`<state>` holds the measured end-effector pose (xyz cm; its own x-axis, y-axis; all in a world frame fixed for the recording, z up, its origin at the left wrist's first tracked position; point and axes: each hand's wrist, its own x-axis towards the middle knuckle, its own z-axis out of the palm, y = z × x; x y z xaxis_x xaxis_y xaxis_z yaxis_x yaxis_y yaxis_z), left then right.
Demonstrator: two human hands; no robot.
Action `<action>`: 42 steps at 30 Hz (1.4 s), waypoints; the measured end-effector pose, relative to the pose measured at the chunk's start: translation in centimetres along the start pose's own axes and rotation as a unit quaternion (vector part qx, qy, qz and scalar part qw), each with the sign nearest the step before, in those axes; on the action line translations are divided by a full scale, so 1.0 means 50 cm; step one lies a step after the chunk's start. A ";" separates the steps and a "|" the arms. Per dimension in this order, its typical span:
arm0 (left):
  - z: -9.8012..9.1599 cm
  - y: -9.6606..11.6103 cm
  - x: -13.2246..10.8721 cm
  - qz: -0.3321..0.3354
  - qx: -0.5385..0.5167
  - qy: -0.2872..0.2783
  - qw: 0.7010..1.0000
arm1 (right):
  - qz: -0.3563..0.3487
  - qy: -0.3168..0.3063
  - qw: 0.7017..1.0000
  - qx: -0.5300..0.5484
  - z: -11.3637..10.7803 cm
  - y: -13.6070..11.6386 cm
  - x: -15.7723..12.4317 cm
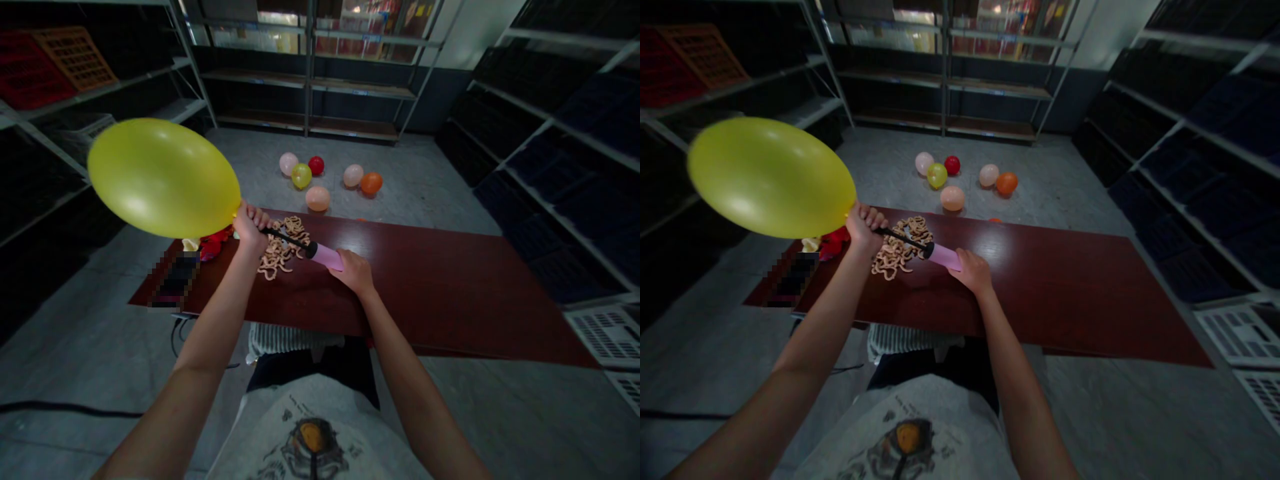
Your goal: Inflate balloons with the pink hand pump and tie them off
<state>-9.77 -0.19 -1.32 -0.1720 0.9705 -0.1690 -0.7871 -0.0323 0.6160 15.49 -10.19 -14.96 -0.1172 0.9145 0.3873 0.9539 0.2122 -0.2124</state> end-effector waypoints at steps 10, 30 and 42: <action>0.073 0.055 -0.008 0.032 0.014 -0.020 0.999 | 0.011 0.051 0.998 0.024 0.005 0.000 0.002; 0.181 -0.255 -0.037 -0.017 0.124 -0.065 0.990 | 0.153 0.113 0.981 0.045 0.024 0.025 0.001; 0.060 -0.151 -0.006 -0.032 0.058 -0.013 0.998 | 0.036 0.040 0.999 -0.009 -0.014 -0.012 0.007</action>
<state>-2.01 0.50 -3.61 -0.1068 0.9756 -0.1920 -0.7214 0.0569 0.6902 15.06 -10.22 -14.07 -0.0260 0.8967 0.4419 0.9638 0.1398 -0.2270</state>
